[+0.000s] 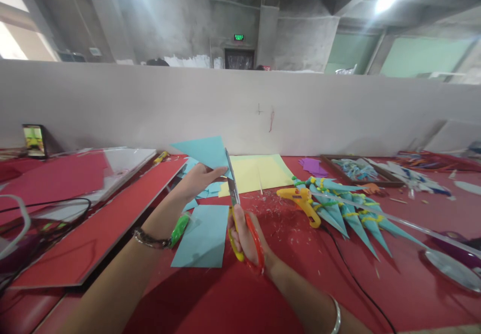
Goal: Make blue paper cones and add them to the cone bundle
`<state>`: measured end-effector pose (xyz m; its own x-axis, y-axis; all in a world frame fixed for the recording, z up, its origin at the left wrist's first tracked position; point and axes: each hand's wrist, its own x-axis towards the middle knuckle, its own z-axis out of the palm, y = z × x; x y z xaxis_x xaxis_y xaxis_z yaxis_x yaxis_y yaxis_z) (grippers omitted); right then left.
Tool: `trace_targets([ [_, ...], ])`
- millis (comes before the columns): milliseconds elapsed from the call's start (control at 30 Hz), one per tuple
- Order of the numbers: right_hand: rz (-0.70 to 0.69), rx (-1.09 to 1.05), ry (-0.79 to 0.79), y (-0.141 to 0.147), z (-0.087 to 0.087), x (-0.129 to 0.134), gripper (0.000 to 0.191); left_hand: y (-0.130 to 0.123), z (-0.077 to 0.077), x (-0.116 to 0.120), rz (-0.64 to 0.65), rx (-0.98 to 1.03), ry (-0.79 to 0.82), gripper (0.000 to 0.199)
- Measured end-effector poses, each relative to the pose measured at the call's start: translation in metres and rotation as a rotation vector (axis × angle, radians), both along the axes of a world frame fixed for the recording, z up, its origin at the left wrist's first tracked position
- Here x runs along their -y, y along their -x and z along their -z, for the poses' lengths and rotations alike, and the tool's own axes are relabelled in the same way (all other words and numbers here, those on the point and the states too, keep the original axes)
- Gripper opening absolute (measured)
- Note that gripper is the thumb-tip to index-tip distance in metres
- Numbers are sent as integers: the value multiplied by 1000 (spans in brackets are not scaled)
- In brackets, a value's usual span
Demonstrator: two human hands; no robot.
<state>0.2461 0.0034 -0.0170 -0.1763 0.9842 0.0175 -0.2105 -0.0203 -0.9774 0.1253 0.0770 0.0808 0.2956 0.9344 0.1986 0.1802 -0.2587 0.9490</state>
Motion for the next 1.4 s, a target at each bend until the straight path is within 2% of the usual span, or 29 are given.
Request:
trace_targets([
  [167,7,22,3,0,-4,1,51,1,2,-2,-7,-11,4,16],
  [333,-19,33,-14,-1,-3,1,51,0,5,-9,-10,121,-10,13],
  [500,-27,52,-61,0,2,0,50,10,12,-30,-190,371,-97,19],
  [567,-25,52,-44,0,2,0,50,19,18,-41,-277,392,-136,21],
  [633,-22,48,9,0,1,0,50,29,25,-51,-386,293,-157,22],
  [733,-21,33,63,-1,0,0,51,42,40,-62,-585,-129,-188,20],
  [833,-24,16,52,-2,-1,0,51,49,53,-67,-683,-303,-223,13],
  [933,-25,-3,46,-3,-1,-2,52,50,58,-68,-735,-457,-280,14],
  [1000,-18,-7,59,-3,-2,-2,52,51,56,-69,-722,-499,-282,15],
  [1100,27,0,84,-3,-2,-6,51,51,49,-68,-640,-460,-231,20],
  [1167,50,7,55,-5,-1,-10,48,49,45,-66,-567,-351,-219,20],
  [1300,132,36,-64,-14,1,-24,42,35,32,-53,-438,3,-233,16],
  [1400,147,15,-103,-21,4,-32,40,23,19,-37,-317,72,-243,17],
])
